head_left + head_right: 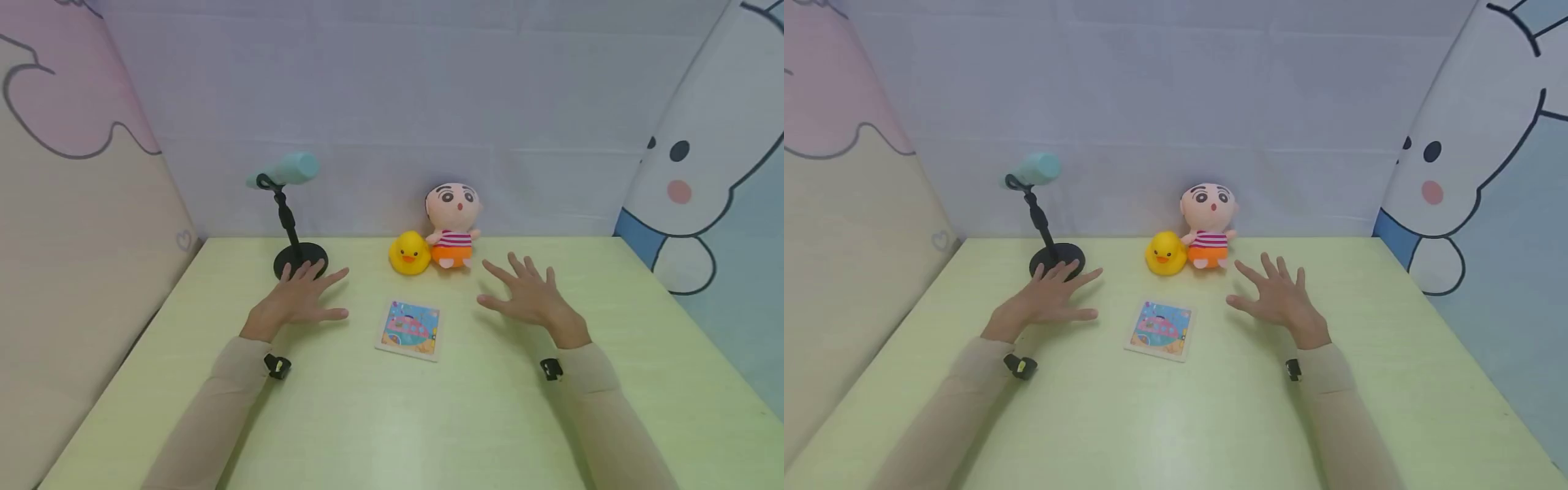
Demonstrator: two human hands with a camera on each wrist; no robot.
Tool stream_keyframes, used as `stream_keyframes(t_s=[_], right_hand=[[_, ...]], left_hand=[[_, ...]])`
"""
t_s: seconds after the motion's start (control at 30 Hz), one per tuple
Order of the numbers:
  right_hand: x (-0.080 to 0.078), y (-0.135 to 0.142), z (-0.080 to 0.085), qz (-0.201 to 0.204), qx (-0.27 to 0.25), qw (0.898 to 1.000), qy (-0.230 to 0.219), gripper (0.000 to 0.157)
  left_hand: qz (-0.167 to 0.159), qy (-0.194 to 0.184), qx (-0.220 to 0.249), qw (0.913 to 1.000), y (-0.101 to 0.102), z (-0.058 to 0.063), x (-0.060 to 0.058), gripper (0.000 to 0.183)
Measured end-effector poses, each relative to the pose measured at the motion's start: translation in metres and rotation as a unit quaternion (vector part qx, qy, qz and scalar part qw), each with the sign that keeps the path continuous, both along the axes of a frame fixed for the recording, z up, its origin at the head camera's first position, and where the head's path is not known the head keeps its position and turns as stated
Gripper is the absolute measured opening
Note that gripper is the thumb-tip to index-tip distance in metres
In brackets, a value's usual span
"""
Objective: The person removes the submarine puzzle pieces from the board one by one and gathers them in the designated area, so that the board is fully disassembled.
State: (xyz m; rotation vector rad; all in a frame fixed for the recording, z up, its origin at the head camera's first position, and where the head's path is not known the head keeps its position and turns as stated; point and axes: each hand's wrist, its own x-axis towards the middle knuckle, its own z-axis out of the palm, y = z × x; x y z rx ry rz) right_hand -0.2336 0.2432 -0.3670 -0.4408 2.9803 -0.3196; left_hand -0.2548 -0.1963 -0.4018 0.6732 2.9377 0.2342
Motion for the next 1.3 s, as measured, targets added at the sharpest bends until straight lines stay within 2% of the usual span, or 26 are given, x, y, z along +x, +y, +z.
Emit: stream_keyframes(t_s=[0.17,0.37,0.53,0.73,0.93,1.13,1.3], right_hand=[[-0.003,-0.011,0.001,0.012,-0.01,1.0,-0.013,0.079],[-0.005,-0.02,-0.001,0.031,-0.026,0.999,-0.021,0.075],[-0.004,-0.026,-0.006,0.048,-0.026,0.998,-0.023,0.078],[-0.005,-0.039,-0.002,0.063,-0.038,0.997,-0.031,0.075],[-0.01,-0.054,0.002,0.087,-0.041,0.994,-0.045,0.071],[-0.014,-0.065,0.003,0.1,-0.05,0.99,-0.084,0.07],[-0.018,-0.075,0.001,0.135,-0.054,0.984,-0.102,0.065]], left_hand=[[-0.013,-0.023,-0.004,0.9996,0.013,0.001,-0.002,0.098],[-0.03,-0.06,-0.003,0.9977,0.035,0.01,0.001,0.101],[-0.052,-0.091,0.006,0.9945,0.046,0.012,0.003,0.101],[-0.051,-0.123,0.034,0.9905,0.052,0.013,0.001,0.098],[-0.054,-0.152,0.033,0.9864,0.057,0.016,-0.004,0.098],[-0.056,-0.178,0.035,0.9818,0.061,0.021,-0.008,0.098],[-0.062,-0.189,0.032,0.9794,0.063,0.021,-0.009,0.098]])
